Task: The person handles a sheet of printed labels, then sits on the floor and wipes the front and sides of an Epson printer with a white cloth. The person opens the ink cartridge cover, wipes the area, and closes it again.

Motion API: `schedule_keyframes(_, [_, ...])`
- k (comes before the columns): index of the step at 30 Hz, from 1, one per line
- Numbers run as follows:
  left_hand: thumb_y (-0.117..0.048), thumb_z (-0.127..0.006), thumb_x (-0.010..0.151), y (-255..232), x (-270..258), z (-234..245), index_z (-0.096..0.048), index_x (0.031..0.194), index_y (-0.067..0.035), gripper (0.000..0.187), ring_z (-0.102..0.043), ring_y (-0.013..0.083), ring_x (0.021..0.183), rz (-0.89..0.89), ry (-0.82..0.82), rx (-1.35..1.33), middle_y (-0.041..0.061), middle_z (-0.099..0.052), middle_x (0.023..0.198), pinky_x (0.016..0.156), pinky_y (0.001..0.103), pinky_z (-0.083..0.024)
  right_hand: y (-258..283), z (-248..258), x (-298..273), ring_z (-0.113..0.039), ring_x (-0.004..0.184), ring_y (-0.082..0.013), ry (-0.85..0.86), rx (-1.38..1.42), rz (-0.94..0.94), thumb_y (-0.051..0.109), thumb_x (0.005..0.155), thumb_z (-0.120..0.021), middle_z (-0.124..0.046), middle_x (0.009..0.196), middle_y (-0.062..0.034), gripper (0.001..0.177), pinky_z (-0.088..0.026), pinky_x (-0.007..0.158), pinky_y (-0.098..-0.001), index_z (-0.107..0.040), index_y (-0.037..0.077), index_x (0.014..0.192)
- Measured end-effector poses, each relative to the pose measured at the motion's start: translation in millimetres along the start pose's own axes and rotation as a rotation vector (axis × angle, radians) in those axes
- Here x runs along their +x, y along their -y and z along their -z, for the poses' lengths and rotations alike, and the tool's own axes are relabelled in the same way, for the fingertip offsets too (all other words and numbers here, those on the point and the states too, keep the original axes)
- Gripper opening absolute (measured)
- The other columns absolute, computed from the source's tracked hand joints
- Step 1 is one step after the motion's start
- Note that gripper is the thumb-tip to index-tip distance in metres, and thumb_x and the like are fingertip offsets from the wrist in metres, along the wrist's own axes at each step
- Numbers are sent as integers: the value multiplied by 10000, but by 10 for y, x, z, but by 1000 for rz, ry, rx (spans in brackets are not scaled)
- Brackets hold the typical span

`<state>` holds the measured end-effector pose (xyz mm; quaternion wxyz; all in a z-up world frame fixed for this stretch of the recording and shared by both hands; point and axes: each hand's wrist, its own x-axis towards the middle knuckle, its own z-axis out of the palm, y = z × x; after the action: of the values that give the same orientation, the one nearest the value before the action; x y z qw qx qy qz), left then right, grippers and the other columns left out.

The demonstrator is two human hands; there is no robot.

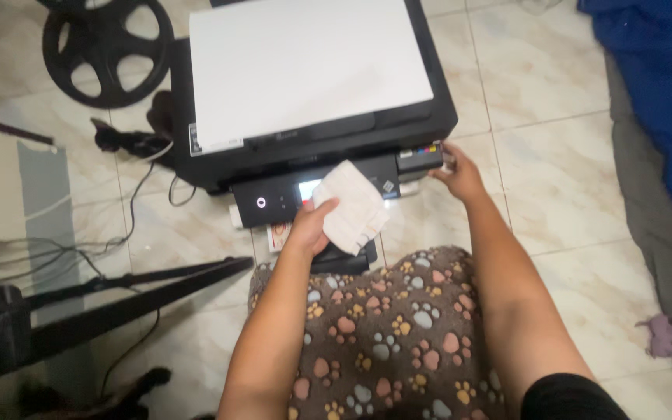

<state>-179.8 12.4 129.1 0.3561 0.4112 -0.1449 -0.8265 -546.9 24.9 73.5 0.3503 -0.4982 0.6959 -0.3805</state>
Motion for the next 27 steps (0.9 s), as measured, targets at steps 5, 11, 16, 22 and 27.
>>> schedule_keyframes(5, [-63, -633, 944, -9, 23, -31, -529, 1393, 24, 469, -652, 302, 1200, 26, -3, -6, 171, -650, 1319, 1018, 415, -542, -523, -98, 126, -700, 1011, -103, -11, 373, -172, 182, 898, -802, -747, 1162, -114, 684, -539, 900, -269, -522, -3, 1494])
schedule_keyframes(11, [-59, -632, 946, -10, 44, -17, -528, 1393, 30, 468, -650, 306, 1204, 34, -18, -19, 180, -647, 1324, 1025, 413, -538, -400, -32, 203, -651, 867, -94, -17, 245, -187, 235, 889, -813, -726, 1170, -83, 564, -497, 718, -251, -625, 0, 1366])
schedule_keyframes(16, [-62, -633, 946, -5, 32, -39, -529, 1391, 29, 466, -651, 301, 1204, 34, -33, 1, 176, -647, 1323, 1026, 410, -538, -169, -32, 149, -645, 887, -111, -59, 202, -216, 242, 881, -811, -726, 1202, -61, 521, -516, 733, -273, -658, 39, 1337])
schedule_keyframes(22, [-64, -636, 945, 6, 24, -33, -514, 1393, 20, 472, -647, 306, 1202, 34, -23, -9, 169, -641, 1316, 1022, 425, -540, -211, -57, 157, -664, 919, -125, -70, 226, -252, 245, 874, -800, -728, 1208, -68, 507, -520, 745, -280, -671, 57, 1326])
schedule_keyframes(27, [-69, -641, 942, -24, 19, -43, -520, 1393, 22, 476, -650, 307, 1204, 18, 10, -25, 170, -647, 1319, 1017, 425, -544, -287, -142, 31, -633, 904, -175, -114, 151, -129, 205, 911, -808, -718, 1139, -116, 463, -508, 787, -303, -690, 63, 1335])
